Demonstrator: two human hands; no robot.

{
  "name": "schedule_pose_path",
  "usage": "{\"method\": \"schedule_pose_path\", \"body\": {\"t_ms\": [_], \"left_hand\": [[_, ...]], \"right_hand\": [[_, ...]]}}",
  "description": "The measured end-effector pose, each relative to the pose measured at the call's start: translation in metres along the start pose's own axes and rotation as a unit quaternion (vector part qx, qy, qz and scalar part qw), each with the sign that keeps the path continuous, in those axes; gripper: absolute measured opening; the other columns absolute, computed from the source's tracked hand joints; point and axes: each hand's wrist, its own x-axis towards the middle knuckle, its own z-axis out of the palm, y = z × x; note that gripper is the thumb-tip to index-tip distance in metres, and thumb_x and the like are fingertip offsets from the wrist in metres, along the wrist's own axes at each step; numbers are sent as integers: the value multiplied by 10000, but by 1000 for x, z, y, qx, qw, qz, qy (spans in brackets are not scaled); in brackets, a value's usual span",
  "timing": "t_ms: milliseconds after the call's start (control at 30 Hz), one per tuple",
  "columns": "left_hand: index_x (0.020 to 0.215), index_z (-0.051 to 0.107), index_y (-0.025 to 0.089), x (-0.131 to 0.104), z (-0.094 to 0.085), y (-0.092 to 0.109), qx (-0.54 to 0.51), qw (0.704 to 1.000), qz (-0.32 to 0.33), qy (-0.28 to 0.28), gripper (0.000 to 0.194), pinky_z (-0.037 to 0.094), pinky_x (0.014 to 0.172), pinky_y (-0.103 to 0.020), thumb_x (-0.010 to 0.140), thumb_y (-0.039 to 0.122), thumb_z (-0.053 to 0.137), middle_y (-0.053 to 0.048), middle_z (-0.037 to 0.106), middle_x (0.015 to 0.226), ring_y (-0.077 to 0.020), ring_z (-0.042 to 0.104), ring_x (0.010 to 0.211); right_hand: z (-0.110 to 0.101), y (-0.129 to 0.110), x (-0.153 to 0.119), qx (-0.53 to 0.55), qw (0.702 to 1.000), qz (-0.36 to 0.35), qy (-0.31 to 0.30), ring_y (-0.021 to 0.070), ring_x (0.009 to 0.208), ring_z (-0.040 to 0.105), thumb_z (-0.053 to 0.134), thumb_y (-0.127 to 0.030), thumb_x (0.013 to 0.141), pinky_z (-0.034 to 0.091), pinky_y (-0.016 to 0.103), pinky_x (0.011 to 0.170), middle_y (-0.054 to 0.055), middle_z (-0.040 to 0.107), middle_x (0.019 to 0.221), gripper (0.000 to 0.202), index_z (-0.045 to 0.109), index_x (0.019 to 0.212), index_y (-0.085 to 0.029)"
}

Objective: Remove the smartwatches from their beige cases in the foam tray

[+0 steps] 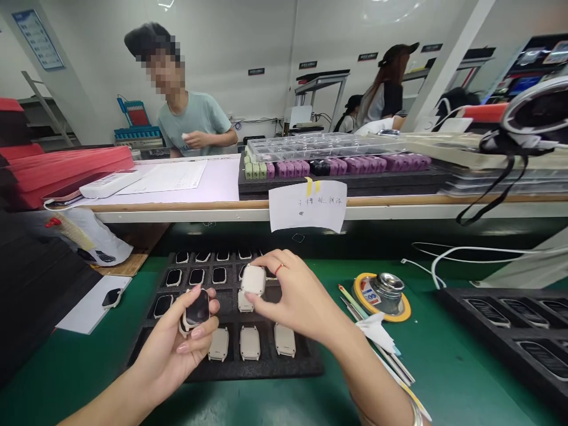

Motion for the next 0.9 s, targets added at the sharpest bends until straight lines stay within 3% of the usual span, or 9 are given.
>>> {"method": "schedule_pose_path", "body": {"t_ms": [167, 267, 400, 467, 500, 567, 633, 767, 900], "left_hand": [[834, 614, 125, 0, 1, 3, 25, 1000, -11, -3, 325, 260, 355, -137, 941, 422, 537, 3, 585, 709, -5, 292, 383], [847, 640, 111, 0, 3, 3, 41, 999, -3, -7, 319, 237, 358, -128, 966, 375, 507, -4, 582, 706, -3, 312, 390], [967, 678, 78, 0, 6, 2, 50, 998, -20, -25, 424, 269, 384, -134, 970, 450, 474, -79, 635, 792, -32, 417, 457], [968, 685, 76, -1, 5, 1, 49, 997, -34, -46, 446, 276, 394, -138, 970, 461, 461, -94, 641, 786, -43, 441, 465], [951, 687, 82, 0, 4, 0, 51, 996, -37, -56, 426, 275, 397, -139, 968, 448, 469, -91, 642, 774, -43, 444, 458], [891, 687, 86, 0, 2, -3, 54, 995, -43, -66, 406, 269, 396, -135, 955, 442, 502, -83, 643, 758, -38, 448, 448], [841, 684, 81, 0, -1, -5, 50, 995, -57, -62, 428, 256, 389, -126, 927, 477, 547, -78, 640, 747, -32, 450, 442], [795, 675, 86, 1, -4, -8, 30, 994, -74, -70, 437, 239, 386, -114, 869, 515, 633, -45, 614, 680, -21, 429, 435], [849, 688, 105, 0, -4, -8, 36, 992, -63, -101, 388, 233, 394, -118, 870, 490, 646, -40, 606, 676, -34, 447, 457]], "right_hand": [[15, 54, 4, -33, 992, 65, -104, 291, 891, 675, 798, -235, 653, 563, 427, 795, 76, 689, 885, 268, 730, 907, -183], [16, 64, 2, -17, 991, 70, -116, 279, 834, 712, 824, -136, 585, 591, 383, 726, 51, 710, 852, 343, 758, 914, -207], [3, 32, 2, 12, 998, 53, -42, 262, 1032, 675, 623, -176, 861, 540, 442, 921, 88, 693, 1074, 204, 701, 1047, -208], [-2, 4, -1, 50, 999, 20, 5, 220, 1061, 655, 567, -276, 944, 532, 392, 936, 70, 679, 1093, 147, 660, 1047, -231], [-3, -10, -4, 107, 993, -26, 33, 221, 1042, 659, 649, -308, 901, 544, 372, 909, 72, 678, 1088, 145, 650, 1022, -229], [-2, -33, -10, 149, 984, -95, 15, 225, 1070, 648, 805, -330, 771, 546, 343, 905, 76, 645, 1175, 329, 628, 1032, -237], [3, -47, -16, 152, 981, -121, 7, 214, 1060, 644, 804, -242, 772, 543, 329, 891, 75, 637, 1183, 286, 614, 985, -233], [14, -55, -18, 175, 974, -134, 43, 202, 975, 656, 686, -158, 849, 548, 339, 840, 73, 659, 1114, 91, 623, 868, -220], [17, -51, -14, 228, 960, -102, 129, 194, 863, 680, 646, -154, 871, 573, 329, 744, 59, 696, 959, 96, 671, 809, -223]]}}
